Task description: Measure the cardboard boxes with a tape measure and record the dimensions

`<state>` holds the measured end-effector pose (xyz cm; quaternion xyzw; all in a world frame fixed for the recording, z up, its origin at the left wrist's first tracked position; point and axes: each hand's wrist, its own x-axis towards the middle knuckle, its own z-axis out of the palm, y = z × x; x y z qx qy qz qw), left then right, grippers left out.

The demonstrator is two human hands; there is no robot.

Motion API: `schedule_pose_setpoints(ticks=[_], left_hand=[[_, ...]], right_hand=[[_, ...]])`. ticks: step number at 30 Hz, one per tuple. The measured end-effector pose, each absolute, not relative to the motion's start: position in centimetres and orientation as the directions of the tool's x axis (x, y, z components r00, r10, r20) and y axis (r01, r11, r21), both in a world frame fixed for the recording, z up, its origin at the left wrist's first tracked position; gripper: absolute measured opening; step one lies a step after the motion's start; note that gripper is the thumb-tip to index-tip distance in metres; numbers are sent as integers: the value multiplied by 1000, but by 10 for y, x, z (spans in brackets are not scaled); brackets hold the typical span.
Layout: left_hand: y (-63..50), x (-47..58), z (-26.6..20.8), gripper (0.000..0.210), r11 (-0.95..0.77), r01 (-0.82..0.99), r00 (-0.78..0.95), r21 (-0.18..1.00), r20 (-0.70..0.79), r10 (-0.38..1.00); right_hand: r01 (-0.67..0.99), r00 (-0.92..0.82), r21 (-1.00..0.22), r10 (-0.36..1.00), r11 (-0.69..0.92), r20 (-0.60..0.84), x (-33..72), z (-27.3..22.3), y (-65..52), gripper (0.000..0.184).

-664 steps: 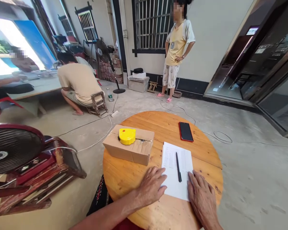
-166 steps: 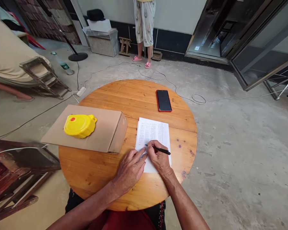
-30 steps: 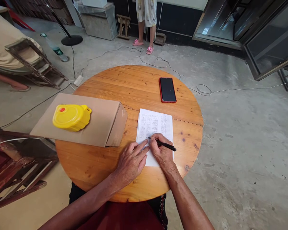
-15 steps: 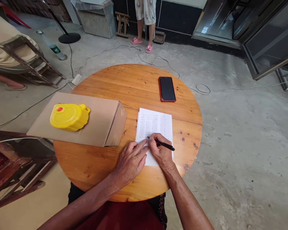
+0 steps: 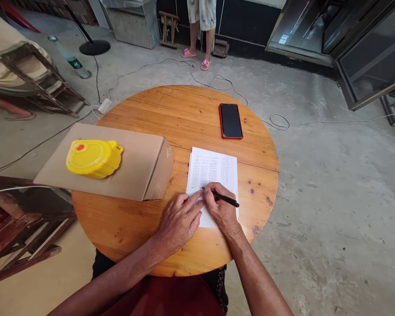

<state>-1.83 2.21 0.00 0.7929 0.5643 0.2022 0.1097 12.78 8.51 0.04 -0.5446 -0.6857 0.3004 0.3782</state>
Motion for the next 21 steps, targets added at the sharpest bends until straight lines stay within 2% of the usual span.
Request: schedule_pose_setpoints(ticks=[21], left_hand=[[22,-18,0,32,-339,851,281,401,198,939]], right_hand=[[531,-123,-812,970,243,210,129,3,86,17]])
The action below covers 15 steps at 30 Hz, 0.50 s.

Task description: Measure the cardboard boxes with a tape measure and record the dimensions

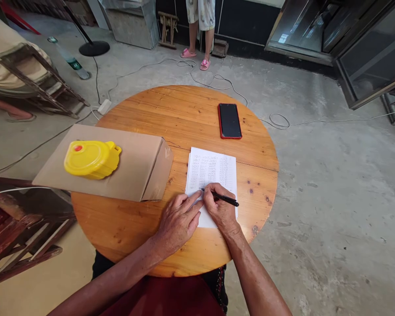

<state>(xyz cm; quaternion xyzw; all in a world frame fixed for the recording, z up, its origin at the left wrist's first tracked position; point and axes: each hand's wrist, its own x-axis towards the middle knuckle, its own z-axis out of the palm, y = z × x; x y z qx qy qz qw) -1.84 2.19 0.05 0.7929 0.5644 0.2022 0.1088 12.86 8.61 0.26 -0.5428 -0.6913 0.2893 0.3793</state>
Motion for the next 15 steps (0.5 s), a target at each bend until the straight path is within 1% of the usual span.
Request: schedule_pose_setpoints(ticks=[6,11,15], left_hand=[[22,-19,0,33,-340,854,285,394,193,939],[21,-19,-3,38,-358,865,309,352,191,932],[21,-19,-4,39,-365,864,314,347,195,929]], right_hand=[[523,-113,-821,973,229,200,129,0,86,18],[453,-59,-876,986,165,155,130,-3,85,17],[428,-24,-894,990,136,139,131,-4,84,17]])
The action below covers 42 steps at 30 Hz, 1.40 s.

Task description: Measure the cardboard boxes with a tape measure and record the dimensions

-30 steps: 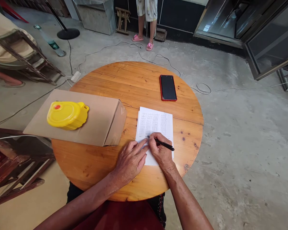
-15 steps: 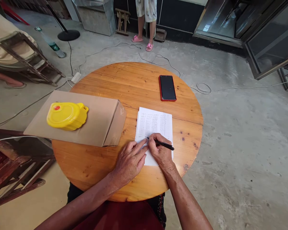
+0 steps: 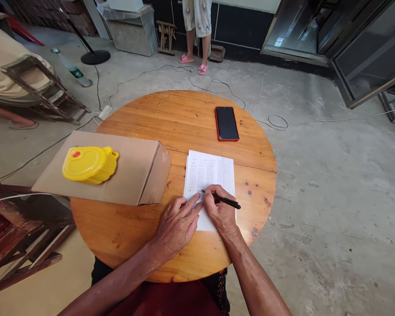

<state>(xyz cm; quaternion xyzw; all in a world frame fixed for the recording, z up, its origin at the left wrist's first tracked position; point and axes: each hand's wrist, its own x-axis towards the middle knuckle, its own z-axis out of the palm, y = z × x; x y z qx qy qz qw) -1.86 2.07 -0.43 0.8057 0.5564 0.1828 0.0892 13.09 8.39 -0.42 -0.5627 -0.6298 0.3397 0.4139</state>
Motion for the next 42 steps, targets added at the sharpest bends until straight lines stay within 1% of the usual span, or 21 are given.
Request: schedule_pose_setpoints(ticks=[9,16,19,24,31,33,37,42], left_hand=[[21,-18,-5,39,-358,861,299,361,209,931],[21,-19,-3,40,-354,859,303,371,190,934],[21,-19,-3,40,-354,858,301,373,194,934],[21,-18,-2,36,-352,860,293,369,206,933],[21,-19,-3,39,-354,859,291,370,216,932],[21,-19,-3,38,-355,860,291,368,218,931],[21,-19,-3,36,-355,862,294,361,214,931],[21,-18,-4,36,-353,863,291,361,216,932]], right_hand=[[469,-38,-867,985,169,171,129,-1,84,17],[496,-68,-846,980,194,185,129,-2,84,17],[485,-82,-855,983,181,162,131,-3,84,17],[442,-45,-886,990,141,135,131,-4,84,17],[502,-82,-840,979,204,189,129,-2,85,17],[482,-51,-858,983,180,177,131,-3,84,16],[398,1,-913,995,92,101,134,-4,82,17],[406,6,-908,993,102,114,133,-6,82,16]])
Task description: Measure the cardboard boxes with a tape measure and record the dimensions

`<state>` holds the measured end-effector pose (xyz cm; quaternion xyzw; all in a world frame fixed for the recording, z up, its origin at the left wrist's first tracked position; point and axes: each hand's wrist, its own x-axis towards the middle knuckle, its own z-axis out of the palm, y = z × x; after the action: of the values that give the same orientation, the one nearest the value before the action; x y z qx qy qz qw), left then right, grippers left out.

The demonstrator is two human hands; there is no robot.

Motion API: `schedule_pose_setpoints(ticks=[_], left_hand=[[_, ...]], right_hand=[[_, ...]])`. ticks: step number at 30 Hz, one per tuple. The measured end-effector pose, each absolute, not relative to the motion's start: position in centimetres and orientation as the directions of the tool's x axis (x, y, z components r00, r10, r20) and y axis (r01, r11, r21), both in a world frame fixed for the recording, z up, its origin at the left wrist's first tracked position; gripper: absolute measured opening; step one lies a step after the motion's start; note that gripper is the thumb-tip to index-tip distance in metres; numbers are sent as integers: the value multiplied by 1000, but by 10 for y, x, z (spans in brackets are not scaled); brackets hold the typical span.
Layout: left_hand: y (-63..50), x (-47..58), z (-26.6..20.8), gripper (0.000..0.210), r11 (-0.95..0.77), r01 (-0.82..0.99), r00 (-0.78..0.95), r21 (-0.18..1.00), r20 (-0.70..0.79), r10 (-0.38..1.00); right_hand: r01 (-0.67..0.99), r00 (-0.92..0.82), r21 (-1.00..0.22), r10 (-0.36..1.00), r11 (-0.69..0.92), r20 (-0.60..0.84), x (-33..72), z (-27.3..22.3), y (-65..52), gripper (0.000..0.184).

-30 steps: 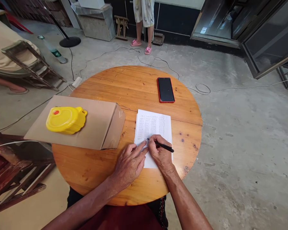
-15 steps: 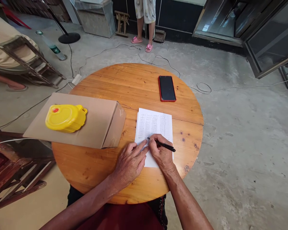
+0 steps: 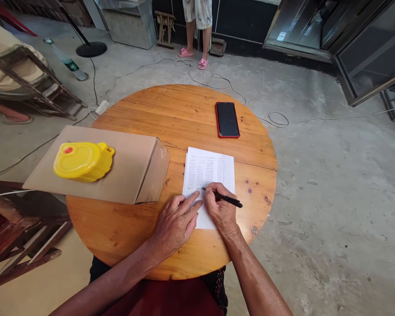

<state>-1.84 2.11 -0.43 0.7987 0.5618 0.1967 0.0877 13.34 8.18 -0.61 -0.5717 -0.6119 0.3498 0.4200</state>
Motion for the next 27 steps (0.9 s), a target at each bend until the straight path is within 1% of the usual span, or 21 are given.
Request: schedule_pose_setpoints(ticks=[13,18,27], left_hand=[[21,-18,-3,37,-349,859,291,374,205,935],[22,-19,-2,36,-350,857,287,378,213,934],[22,-18,-3,35,-354,862,283,363,234,930]], right_hand=[[491,-57,-849,980,194,191,131,-4,84,15],[510,-37,-835,975,207,219,129,-3,85,15],[507,-48,-841,980,190,192,131,-2,83,15]])
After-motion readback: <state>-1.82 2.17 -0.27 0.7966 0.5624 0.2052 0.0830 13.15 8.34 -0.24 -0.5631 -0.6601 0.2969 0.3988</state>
